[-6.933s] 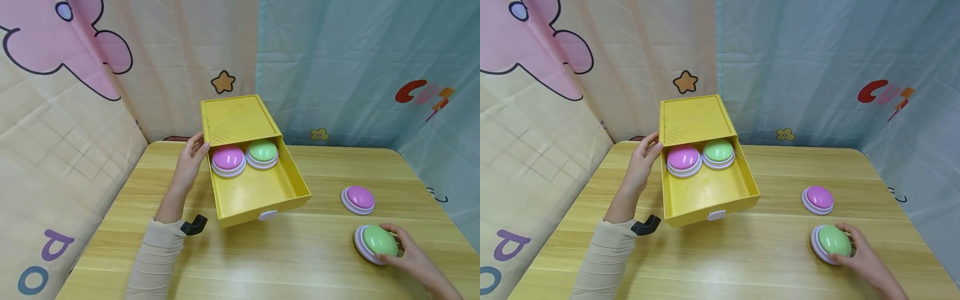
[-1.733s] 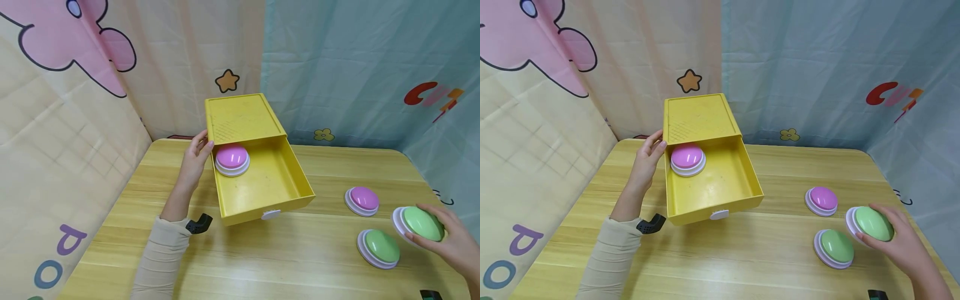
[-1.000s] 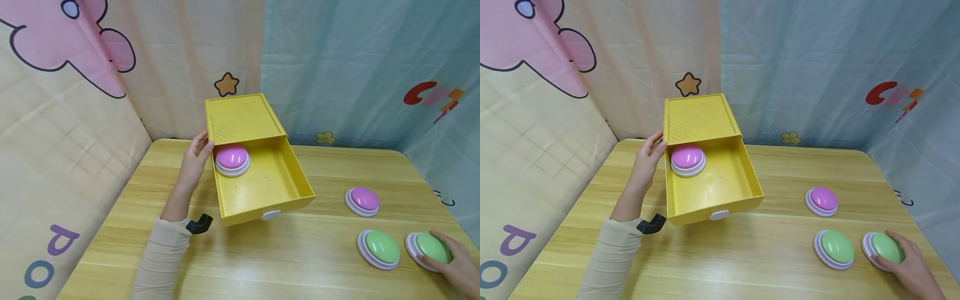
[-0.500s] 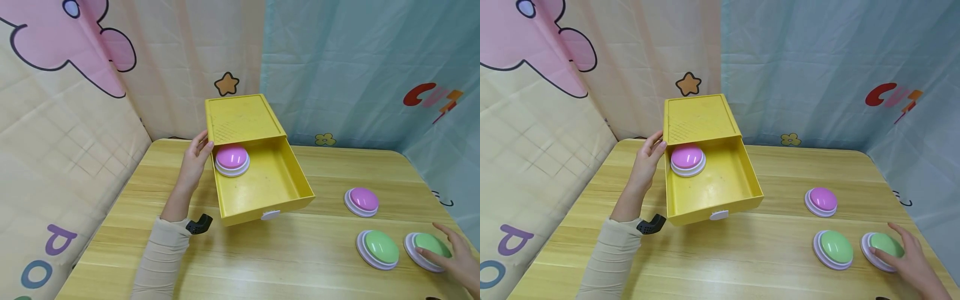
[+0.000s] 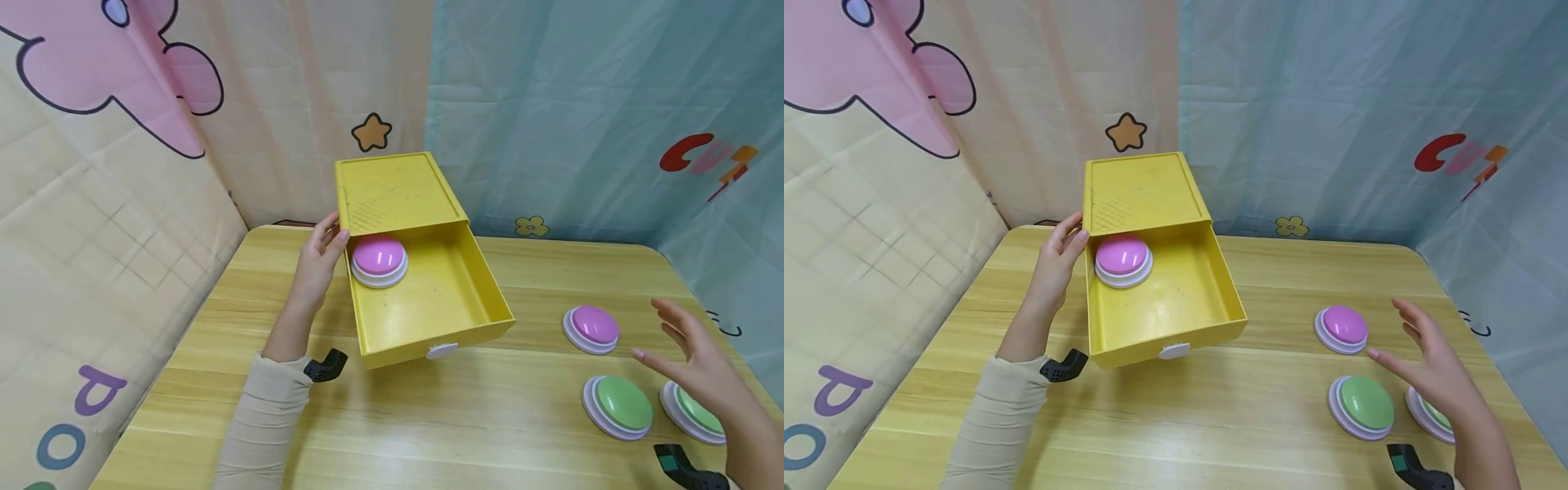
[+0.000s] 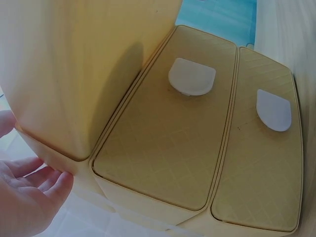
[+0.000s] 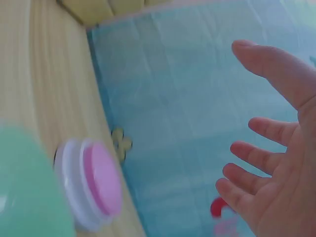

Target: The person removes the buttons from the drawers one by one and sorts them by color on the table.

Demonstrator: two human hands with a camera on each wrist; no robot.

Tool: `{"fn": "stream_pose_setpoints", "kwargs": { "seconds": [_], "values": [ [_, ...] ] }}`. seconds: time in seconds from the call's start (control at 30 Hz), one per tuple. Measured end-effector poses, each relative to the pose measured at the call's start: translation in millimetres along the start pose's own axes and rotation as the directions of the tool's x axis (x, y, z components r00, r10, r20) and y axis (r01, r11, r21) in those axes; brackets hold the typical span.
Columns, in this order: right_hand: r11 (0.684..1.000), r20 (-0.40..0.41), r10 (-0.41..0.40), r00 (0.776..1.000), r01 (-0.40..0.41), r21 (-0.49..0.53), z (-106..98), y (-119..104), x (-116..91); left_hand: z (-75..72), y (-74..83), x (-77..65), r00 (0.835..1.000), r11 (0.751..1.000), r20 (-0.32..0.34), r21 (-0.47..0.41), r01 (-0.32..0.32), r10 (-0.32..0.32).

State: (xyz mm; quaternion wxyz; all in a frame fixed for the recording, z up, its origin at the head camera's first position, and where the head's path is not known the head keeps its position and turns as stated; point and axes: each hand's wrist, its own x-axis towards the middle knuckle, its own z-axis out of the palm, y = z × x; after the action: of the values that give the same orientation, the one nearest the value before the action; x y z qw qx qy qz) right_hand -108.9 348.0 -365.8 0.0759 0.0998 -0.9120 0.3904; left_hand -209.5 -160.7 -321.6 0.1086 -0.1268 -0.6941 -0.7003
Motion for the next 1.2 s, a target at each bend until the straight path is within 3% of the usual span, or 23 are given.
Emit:
{"fn": "stream_pose_setpoints", "kwargs": {
  "seconds": [0.17,0.33,0.6,0.83,1.2],
  "values": [
    [0.985,0.046,-0.164,0.985,0.162,0.053,11.7,-43.2,29.6,-0.3,-0.2,1.8,1.000,1.000,-0.003,-0.001,-0.003,0.003],
    [0.952,0.110,-0.294,0.950,0.280,0.122,28.1,-84.2,55.7,-0.6,-0.3,2.6,1.000,1.000,-0.008,-0.001,-0.010,0.010],
    [0.871,0.234,-0.491,0.839,0.475,0.124,47.1,-142.6,92.1,-0.4,-1.8,3.0,1.000,1.000,-0.006,-0.013,-0.018,0.018],
    [0.831,0.390,-0.541,0.745,0.545,0.111,59.5,-190.2,124.5,-0.6,-1.9,3.0,1.000,1.000,-0.009,-0.007,-0.021,0.021],
    [0.855,0.591,-0.481,0.648,0.496,0.152,91.5,-232.4,160.9,0.0,-4.5,1.6,1.000,1.000,-0.008,-0.020,0.001,-0.001]
  ]
}}
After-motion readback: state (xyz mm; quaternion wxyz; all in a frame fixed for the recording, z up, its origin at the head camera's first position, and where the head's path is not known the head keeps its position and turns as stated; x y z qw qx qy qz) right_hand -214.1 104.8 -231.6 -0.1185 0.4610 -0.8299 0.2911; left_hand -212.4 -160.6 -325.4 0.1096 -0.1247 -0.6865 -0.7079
